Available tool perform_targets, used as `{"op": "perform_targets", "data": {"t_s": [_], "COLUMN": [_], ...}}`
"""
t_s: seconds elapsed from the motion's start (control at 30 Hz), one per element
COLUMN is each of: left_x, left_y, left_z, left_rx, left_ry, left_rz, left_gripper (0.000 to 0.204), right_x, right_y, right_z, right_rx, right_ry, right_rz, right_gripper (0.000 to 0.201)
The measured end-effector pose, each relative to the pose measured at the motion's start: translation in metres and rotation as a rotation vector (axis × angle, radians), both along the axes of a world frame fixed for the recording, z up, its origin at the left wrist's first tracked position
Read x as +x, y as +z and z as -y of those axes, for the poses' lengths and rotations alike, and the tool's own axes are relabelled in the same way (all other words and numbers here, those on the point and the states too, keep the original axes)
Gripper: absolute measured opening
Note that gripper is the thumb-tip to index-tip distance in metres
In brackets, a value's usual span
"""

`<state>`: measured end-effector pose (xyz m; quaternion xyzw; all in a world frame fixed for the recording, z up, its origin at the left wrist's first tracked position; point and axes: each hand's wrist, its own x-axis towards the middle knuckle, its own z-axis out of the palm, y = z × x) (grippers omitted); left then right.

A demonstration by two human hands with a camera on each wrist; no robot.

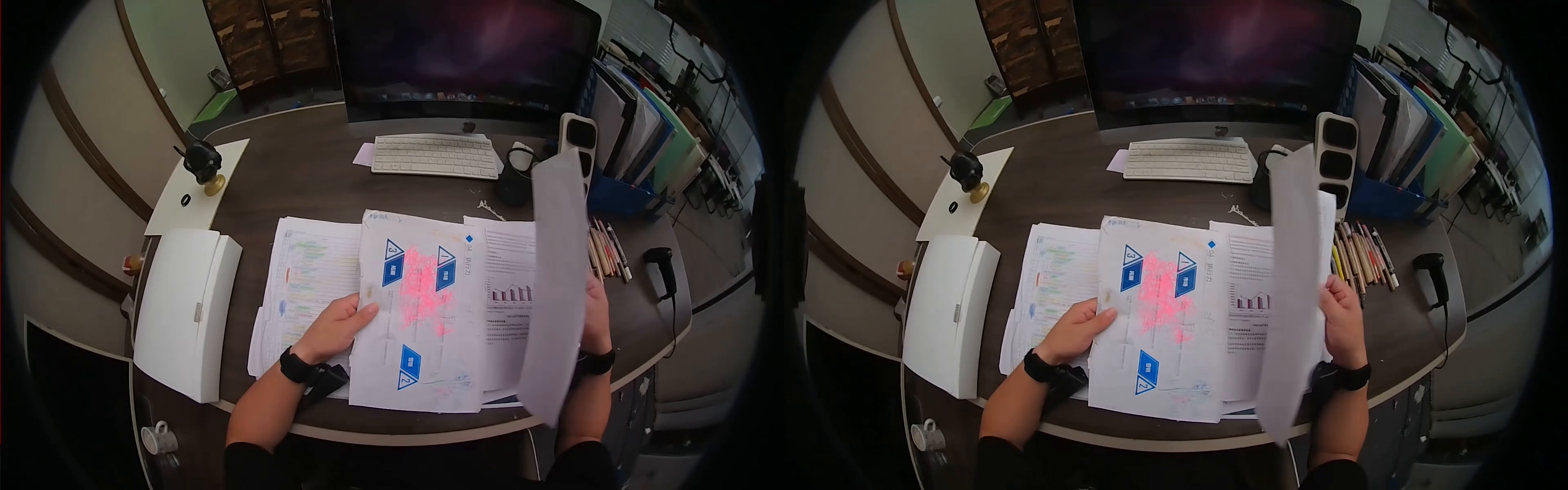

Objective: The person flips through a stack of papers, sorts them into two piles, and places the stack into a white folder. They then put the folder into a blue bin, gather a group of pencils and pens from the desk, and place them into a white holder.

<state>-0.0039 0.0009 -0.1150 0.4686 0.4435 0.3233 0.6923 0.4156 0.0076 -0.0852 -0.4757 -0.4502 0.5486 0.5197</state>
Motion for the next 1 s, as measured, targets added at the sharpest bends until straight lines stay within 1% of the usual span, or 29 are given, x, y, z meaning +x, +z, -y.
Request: {"op": "perform_targets", "data": {"t_s": [0.03,0.1,0.17,0.23,0.3,0.37,0.4,0.47,0.57,0.67,0.73,0.77,0.83,0.9,0.93,1.0], "left_x": [0.000,0.002,0.005,0.004,0.004,0.006,0.005,0.005,0.007,0.007,0.006,0.007,0.007,0.007,0.007,0.006], "left_y": [0.001,0.003,0.005,0.001,-0.003,-0.004,-0.003,0.003,0.012,-0.004,-0.002,-0.001,0.000,0.001,0.001,0.000], "left_z": [0.000,0.000,0.001,0.000,0.000,0.000,0.001,0.000,0.001,-0.001,-0.001,-0.001,0.000,0.000,0.000,-0.001], "left_rx": [0.000,0.003,0.033,0.056,0.079,0.187,0.188,0.001,-0.019,0.026,0.032,0.039,0.051,0.064,0.051,0.039], "left_ry": [-0.013,-0.022,-0.016,-0.021,-0.026,0.030,0.034,0.052,0.052,0.030,0.005,-0.020,-0.022,-0.023,-0.028,-0.035], "left_rz": [-0.006,-0.008,-0.037,-0.051,-0.063,-0.035,-0.033,0.027,0.020,0.035,0.000,-0.036,-0.026,-0.018,-0.033,-0.050], "left_gripper": [0.037,0.037,0.039,0.041,0.043,0.049,0.049,0.055,0.057,0.052,0.049,0.045,0.042,0.039,0.038,0.037], "right_x": [-0.013,-0.030,-0.048,-0.060,-0.067,-0.076,-0.077,-0.082,-0.086,-0.088,-0.089,-0.090,-0.090,-0.089,-0.089,-0.090], "right_y": [-0.002,-0.001,0.000,-0.003,-0.005,-0.004,-0.006,-0.006,-0.005,-0.004,-0.002,-0.001,0.002,0.004,0.004,0.004], "right_z": [0.002,0.005,0.007,0.007,0.007,0.006,0.005,0.004,0.004,0.006,0.006,0.007,0.007,0.007,0.007,0.007], "right_rx": [-0.011,-0.070,-0.090,-0.192,-0.210,-0.298,-0.323,-0.331,-0.346,-0.352,-0.348,-0.335,-0.323,-0.278,-0.279,-0.212], "right_ry": [0.000,0.093,0.126,0.212,0.248,0.266,0.277,0.287,0.298,0.308,0.315,0.315,0.313,0.362,0.359,0.298], "right_rz": [-0.029,0.023,0.034,-0.034,-0.011,0.008,0.052,0.030,0.025,0.044,0.048,0.083,0.118,0.277,0.276,0.418], "right_gripper": [0.011,0.012,0.012,0.014,0.016,0.017,0.017,0.018,0.019,0.020,0.021,0.019,0.017,0.022,0.022,0.026]}}
